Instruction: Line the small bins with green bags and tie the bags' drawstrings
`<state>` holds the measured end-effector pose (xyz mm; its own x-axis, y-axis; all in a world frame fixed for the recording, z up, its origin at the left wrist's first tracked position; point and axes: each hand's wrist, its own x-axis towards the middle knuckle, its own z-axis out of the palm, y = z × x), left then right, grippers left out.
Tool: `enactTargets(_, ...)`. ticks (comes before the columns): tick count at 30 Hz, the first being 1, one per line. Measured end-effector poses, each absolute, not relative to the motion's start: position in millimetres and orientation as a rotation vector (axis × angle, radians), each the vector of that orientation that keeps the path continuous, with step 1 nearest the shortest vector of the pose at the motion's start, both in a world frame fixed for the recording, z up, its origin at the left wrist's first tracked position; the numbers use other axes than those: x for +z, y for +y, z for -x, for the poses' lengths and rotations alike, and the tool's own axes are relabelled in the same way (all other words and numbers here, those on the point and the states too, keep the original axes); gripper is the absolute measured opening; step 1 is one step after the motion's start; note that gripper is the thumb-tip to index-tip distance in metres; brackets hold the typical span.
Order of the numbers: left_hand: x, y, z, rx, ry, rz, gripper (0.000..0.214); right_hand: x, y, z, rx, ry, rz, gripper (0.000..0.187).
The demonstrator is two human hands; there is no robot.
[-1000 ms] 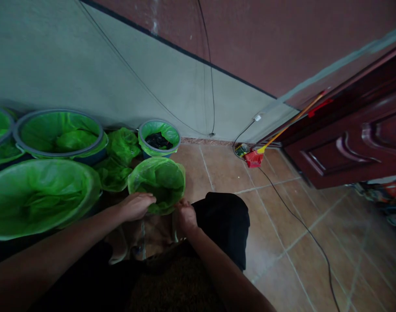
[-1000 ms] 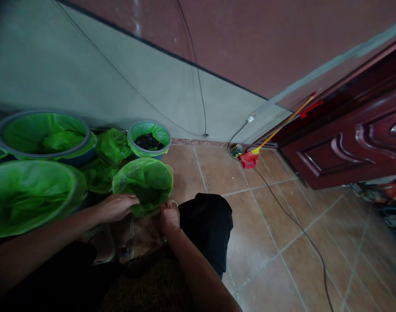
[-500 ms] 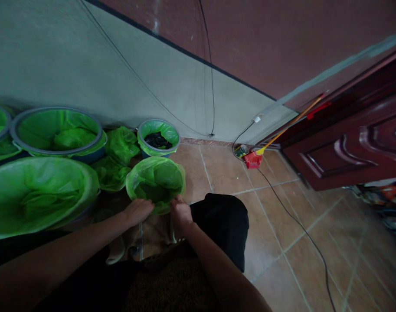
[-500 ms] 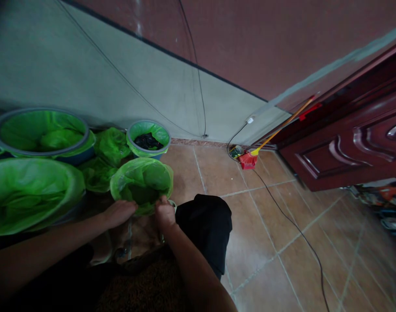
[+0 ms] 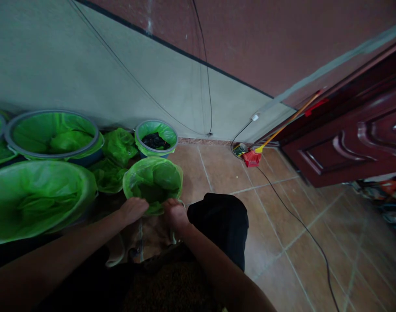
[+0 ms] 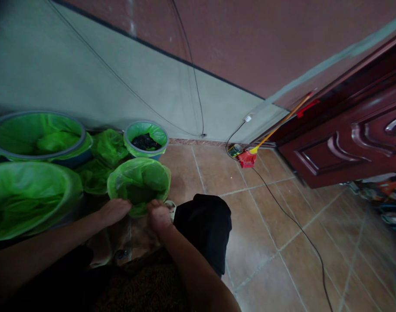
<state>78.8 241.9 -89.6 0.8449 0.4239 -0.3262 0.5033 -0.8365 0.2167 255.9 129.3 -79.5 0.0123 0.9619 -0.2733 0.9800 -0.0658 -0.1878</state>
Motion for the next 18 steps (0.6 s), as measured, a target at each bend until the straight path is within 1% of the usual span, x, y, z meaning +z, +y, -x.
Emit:
enactTargets(3, -90.3, 245.0, -79.7, -0.400, 0.719, -2.731, 0.032, -94.2, 130.2, -246.7, -0.503, 2.136, -2.082, 0.023)
enactTargets(9, -87.9, 254.9, -74.7, -0.346, 0.759, -2.694, 0.032, -105.3, 142.0, -244.4, -0.505, 2.086, -2.038, 0.026)
enactTargets(16, -86.4, 289.3, -56.9, -0.375, 0.895, -2.739, 0.027, -103.0, 151.3, -192.6, -0.593, 1.953, -2.215, 0.029)
enactTargets(18, -80.7, 299.1, -52.3, -0.297, 0.925, -2.709, 0.029, -98.6, 151.9, -180.0, -0.619, 1.959, -2.260, 0.031)
